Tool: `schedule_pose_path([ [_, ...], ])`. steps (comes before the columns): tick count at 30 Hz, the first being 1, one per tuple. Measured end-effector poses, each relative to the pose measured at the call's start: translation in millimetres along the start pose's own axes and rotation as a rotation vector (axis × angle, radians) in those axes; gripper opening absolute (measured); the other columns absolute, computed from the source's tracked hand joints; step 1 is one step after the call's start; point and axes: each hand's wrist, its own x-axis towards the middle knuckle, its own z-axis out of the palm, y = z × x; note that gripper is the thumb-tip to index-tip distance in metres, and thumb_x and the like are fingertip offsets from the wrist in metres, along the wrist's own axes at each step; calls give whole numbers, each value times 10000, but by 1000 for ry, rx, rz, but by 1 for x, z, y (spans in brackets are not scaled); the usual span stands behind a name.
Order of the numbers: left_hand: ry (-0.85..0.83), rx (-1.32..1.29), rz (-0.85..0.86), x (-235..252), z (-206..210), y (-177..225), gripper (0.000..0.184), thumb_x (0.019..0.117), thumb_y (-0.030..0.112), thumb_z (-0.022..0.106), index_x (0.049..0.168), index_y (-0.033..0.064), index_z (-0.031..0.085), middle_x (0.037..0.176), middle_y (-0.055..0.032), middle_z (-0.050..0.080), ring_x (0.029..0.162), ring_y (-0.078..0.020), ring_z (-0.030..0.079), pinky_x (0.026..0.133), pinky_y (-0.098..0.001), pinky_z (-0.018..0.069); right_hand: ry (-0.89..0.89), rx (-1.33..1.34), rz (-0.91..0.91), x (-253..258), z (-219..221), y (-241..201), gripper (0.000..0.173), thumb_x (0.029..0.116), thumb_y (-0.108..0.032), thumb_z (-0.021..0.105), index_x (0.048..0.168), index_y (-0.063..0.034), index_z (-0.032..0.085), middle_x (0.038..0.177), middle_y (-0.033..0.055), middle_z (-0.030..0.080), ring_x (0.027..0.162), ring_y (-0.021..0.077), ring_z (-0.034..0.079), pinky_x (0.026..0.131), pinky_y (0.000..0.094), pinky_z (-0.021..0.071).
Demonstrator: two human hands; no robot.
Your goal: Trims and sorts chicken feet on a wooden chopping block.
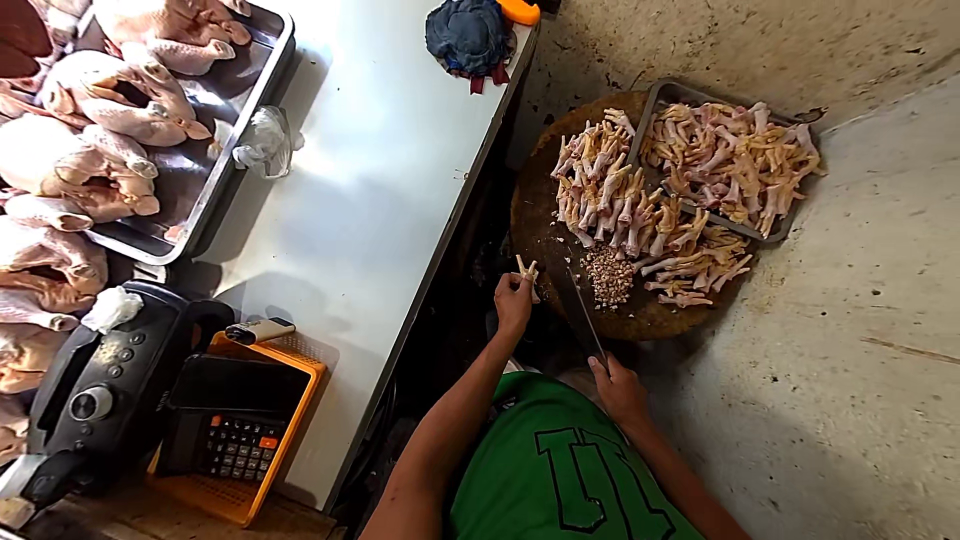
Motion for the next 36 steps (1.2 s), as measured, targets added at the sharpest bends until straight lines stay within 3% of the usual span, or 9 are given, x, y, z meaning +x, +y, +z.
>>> schedule_pose_path([
  [2, -130, 3, 53, -13, -6, -2, 207, 1000, 139, 656, 1047, -56, 605, 853, -117, 650, 710, -174, 657, 685, -350, 588, -127, 76, 110, 9, -2, 15, 405, 1092, -320, 496, 1224, 25, 664, 831, 200, 673, 767, 345, 665, 757, 566, 534],
  [6, -297, 162, 246, -23, -12, -22, 180, 980, 101, 656, 1081, -46, 628, 907, -98, 658, 792, -126, 647, 759, -292, 564, -361, 477, 374, 25, -26, 9, 271, 1107, -267, 492, 1152, -9, 562, 625, 22, 508, 466, 116, 514, 472, 277, 498],
  [17, -322, 472, 329, -12, -5, -27, 203, 999, 141, 628, 1091, -39, 648, 945, -172, 669, 869, -250, 665, 834, -405, 554, -460, 707, 498, 50, -45, -1, 210, 1104, -269, 499, 1167, -69, 511, 579, 7, 448, 401, 114, 477, 402, 265, 486],
  [20, -246, 459, 247, -19, 4, -17, 199, 999, 141, 641, 1093, -34, 642, 921, -164, 674, 832, -243, 673, 815, -413, 562, -362, 436, 361, 38, -29, -1, 260, 1105, -275, 498, 1193, -36, 551, 634, 18, 491, 467, 118, 513, 473, 277, 500],
  [23, -220, 474, 196, -21, 9, -15, 204, 1005, 152, 636, 1107, -25, 635, 917, -160, 686, 808, -245, 690, 798, -424, 580, -265, 80, 268, 23, -16, -9, 414, 1107, -319, 471, 1383, -24, 565, 977, 203, 681, 887, 329, 678, 847, 515, 541],
  [25, -214, 491, 179, -21, 11, -14, 196, 1005, 154, 635, 1101, -18, 633, 915, -156, 690, 810, -246, 695, 796, -425, 582, -266, -50, 268, 15, -13, -22, 447, 1117, -340, 429, 1438, -42, 519, 1041, 227, 699, 998, 382, 693, 911, 560, 530],
  [29, -210, 526, 179, -22, 13, -12, 191, 1003, 146, 636, 1095, -21, 631, 948, -178, 684, 872, -293, 687, 836, -465, 566, -239, 66, 263, 12, -10, -21, 448, 1112, -331, 455, 1427, -21, 528, 986, 207, 689, 897, 328, 688, 855, 506, 543],
  [33, -224, 592, 172, -23, 11, -3, 194, 999, 137, 640, 1105, -26, 644, 1007, -196, 688, 991, -339, 682, 915, -506, 544, -295, 285, 353, 18, -16, -16, 398, 1107, -394, 459, 1228, -36, 582, 660, 54, 522, 498, 159, 546, 515, 334, 525],
  [36, -226, 601, 162, -22, 11, -3, 184, 997, 138, 644, 1093, -19, 649, 994, -190, 685, 991, -337, 677, 910, -507, 541, -312, 298, 404, 20, -18, -19, 378, 1104, -395, 468, 1202, -46, 580, 630, 40, 501, 463, 145, 528, 484, 314, 516],
])
